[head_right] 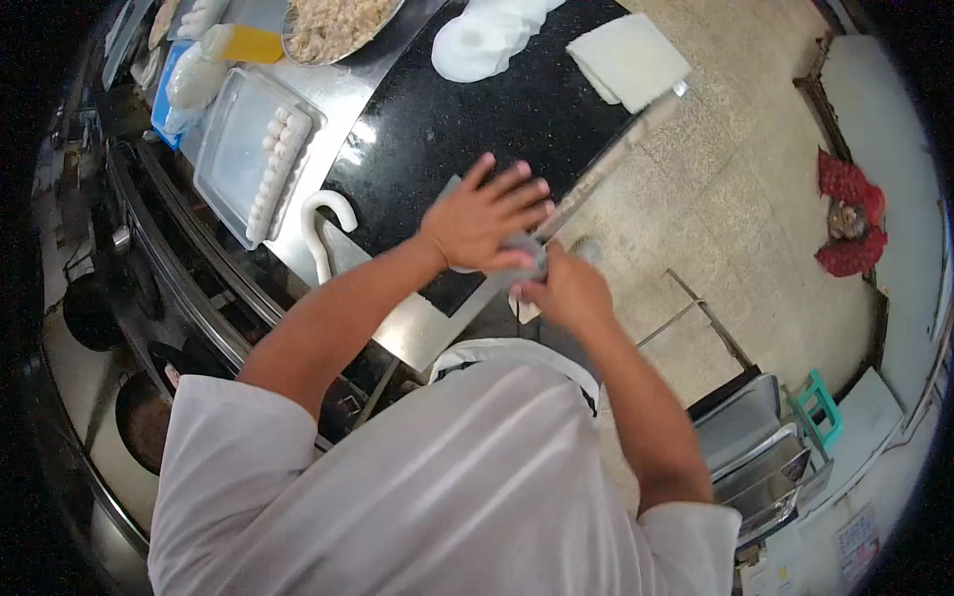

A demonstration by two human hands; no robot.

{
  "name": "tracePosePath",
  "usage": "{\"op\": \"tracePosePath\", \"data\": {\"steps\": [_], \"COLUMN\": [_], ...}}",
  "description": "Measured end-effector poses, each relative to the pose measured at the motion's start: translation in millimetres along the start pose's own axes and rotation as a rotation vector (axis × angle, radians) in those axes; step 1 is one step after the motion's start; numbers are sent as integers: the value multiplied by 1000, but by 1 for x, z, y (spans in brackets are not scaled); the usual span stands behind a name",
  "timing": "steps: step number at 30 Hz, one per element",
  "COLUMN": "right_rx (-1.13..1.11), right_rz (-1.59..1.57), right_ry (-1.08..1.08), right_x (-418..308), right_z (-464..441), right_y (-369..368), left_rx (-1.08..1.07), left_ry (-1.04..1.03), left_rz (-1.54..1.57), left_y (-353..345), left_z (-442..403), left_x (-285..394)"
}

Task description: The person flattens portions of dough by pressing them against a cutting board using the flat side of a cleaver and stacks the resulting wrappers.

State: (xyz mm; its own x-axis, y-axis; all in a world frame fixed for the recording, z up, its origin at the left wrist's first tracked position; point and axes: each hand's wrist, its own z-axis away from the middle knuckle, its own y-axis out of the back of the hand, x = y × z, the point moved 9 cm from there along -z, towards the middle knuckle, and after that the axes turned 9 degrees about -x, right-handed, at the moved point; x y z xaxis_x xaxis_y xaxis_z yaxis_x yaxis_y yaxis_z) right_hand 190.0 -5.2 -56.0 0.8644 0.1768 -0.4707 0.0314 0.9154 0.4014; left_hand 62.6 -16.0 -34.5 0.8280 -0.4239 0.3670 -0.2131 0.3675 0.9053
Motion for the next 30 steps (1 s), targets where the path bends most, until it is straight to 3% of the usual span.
{"op": "tracePosePath", "data": {"steps": [2,6,10,13,19,22,25,30], "right_rx": [-34,42,19,54,136,129,0,-25], "right_rz": [133,150,-89,-16,126,66,-82,-53], "right_ry": [83,42,111,-46,76,93,90,-122], "right_x": [-23,-26,24,23,-29,-20,32,36], "right_z": [-24,-18,24,23,-26,-9,20,12], "right_y": [30,28,-51,-29,56,27,-51,-8], "left_rx": [148,170,21,45,224,220,71,93], "left_ry": [115,78,-100,-114,69,-16,-61,-123], "left_rz": [-69,-90,59,-12,-97,-51,-4,-33], "left_y": [20,33,-12,-8,49,34,-12,0], "left_z": [-6,-12,8,-11,-33,-26,1,-32], "left_x": [-37,-47,27,19,-59,-45,25,21]}}
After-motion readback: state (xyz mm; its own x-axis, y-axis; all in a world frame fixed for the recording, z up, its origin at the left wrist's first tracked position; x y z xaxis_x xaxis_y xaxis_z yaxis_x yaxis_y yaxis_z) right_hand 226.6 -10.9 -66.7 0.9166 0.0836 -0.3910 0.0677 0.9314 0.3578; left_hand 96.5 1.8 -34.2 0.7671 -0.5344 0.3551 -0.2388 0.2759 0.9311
